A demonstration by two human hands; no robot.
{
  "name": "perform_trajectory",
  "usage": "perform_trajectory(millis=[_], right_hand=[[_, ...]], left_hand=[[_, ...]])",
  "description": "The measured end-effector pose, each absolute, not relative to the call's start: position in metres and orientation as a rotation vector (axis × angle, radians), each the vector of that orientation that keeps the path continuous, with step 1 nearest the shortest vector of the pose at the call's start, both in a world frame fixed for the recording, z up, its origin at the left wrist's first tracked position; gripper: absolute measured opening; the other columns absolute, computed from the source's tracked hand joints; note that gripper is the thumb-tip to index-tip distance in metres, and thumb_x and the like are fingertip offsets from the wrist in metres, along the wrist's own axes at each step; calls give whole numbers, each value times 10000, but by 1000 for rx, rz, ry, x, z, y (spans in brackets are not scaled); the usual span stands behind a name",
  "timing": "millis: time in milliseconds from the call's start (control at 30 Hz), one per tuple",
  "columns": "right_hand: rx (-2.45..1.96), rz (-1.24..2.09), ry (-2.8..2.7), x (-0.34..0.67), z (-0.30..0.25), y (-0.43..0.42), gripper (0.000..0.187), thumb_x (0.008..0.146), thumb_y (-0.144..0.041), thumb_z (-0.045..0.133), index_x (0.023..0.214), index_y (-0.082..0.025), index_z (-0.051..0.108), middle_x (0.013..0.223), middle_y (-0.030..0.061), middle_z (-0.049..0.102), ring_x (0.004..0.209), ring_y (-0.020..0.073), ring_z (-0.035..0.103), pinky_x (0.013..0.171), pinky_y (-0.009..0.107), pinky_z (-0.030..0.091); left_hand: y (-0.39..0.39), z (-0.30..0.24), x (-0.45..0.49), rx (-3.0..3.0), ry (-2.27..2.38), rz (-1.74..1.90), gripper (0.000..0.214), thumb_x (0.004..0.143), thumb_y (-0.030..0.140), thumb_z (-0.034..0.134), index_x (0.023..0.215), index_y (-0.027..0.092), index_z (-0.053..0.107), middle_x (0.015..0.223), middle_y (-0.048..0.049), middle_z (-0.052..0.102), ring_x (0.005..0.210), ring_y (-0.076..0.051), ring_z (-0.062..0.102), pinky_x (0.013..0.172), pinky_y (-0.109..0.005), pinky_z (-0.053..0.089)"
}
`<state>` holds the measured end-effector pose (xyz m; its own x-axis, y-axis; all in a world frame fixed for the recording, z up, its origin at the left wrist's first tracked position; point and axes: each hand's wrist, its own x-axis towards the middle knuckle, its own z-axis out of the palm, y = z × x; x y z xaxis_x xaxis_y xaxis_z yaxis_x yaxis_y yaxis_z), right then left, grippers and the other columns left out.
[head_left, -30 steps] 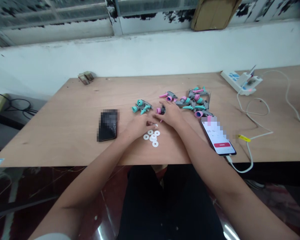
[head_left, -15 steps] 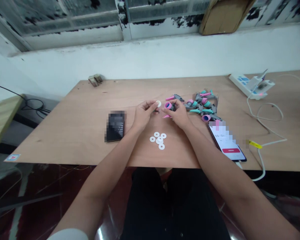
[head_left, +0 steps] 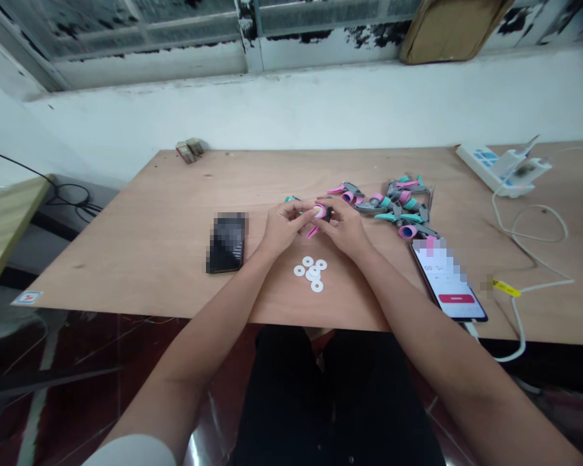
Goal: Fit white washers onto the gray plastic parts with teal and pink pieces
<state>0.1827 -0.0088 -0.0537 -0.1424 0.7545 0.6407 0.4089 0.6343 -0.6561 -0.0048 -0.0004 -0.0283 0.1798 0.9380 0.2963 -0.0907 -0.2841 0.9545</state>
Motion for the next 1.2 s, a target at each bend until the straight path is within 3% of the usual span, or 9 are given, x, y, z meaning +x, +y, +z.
perform_trajectory(millis=[233,400,667,867,1200], right_hand=[[-962,502,-1715,182,-60,-7,376,977,-463,731,1308,-286,733,1419,111,736,1347,297,686,1105,519,606],[-948,471,-1720,183,-60,-7,373,990,-484,727,1306,-286,738,1410,113,737,1360,299,678,1122,534,601],[-990,444,-1666,181,-55,-12,373,981,-442,704,1315,-282,741,1397,118,734,1329,302,683,1051,512,646],[-998,457,-1602,179,-52,-13,377,961,-423,726,1300,-257,737,1355,132,730,1271,291,698,986,465,677],[-988,463,-1621,181,-55,-13,363,948,-373,702,1290,-256,735,1349,133,726,1321,301,676,1000,469,671]], left_hand=[[-7,-24,-3,1473,905,1323,445,739,508,968,978,193,764,818,0,715,575,-80,594,497,-223,447],[-7,-26,-4,1611,958,1361,232,842,378,905,822,192,767,888,-34,755,741,-121,657,641,-247,517],[-9,-26,-5,1911,986,1429,100,930,345,823,962,261,868,951,-48,764,853,-166,679,766,-300,576],[-23,-21,-9,2074,1020,1509,168,968,391,771,1008,256,863,987,-71,735,799,-158,644,661,-280,549],[-23,-25,-5,2168,1003,1460,126,954,325,767,1007,259,861,1050,-70,695,749,-138,612,742,-314,566]])
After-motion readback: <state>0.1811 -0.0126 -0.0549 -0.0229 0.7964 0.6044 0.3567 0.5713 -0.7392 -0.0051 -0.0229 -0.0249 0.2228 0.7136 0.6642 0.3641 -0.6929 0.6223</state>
